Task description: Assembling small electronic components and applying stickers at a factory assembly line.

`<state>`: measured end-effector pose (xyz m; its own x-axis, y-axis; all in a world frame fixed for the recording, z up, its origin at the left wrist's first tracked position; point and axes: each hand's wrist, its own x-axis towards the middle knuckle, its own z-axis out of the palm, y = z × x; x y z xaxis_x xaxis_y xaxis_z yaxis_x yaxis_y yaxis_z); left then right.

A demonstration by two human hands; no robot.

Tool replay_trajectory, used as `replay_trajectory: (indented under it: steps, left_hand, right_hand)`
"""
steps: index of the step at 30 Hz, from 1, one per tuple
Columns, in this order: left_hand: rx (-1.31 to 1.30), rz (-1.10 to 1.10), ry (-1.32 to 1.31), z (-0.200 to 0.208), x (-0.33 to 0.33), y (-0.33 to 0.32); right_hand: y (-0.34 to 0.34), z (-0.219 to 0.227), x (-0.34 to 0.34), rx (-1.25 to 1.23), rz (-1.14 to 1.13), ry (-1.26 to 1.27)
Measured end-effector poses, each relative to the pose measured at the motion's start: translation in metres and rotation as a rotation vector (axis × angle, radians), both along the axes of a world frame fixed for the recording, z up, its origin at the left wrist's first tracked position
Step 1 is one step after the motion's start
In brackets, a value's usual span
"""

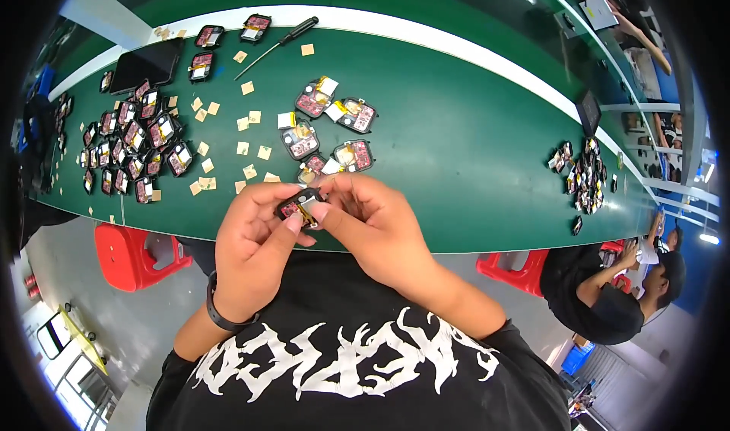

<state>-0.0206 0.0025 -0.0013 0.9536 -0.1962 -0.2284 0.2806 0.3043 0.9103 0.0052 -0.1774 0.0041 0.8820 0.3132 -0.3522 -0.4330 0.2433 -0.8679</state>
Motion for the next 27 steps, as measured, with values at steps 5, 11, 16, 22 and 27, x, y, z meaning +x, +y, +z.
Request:
replay_trajectory:
  steps: [5, 11, 16, 22, 27]
  left_hand:
    - [0.194, -0.027, -0.204, -0.006, -0.002, -0.002]
    - [0.572, -0.014, -0.663, 0.004, 0.006, 0.002]
    - [0.676, -0.112, -0.603, 0.021, 0.002, 0.023]
    - [0.486, -0.072, -0.392, 0.010, -0.016, 0.032]
    - [0.445, -0.106, -0.355, 0.011, -0.022, 0.041]
  right_hand:
    - [-0.001, -0.016, -0.011, 0.070, -0.090, -0.016]
    - [0.002, -0.001, -0.009, 0.172, -0.046, 0.027]
    - [0.007, 0.004, -0.015, 0.201, -0.078, 0.027]
    - [0.009, 0.001, -0.017, 0.067, 0.110, -0.044]
    - [0.014, 0.003, -0.019, 0.060, 0.187, -0.123]
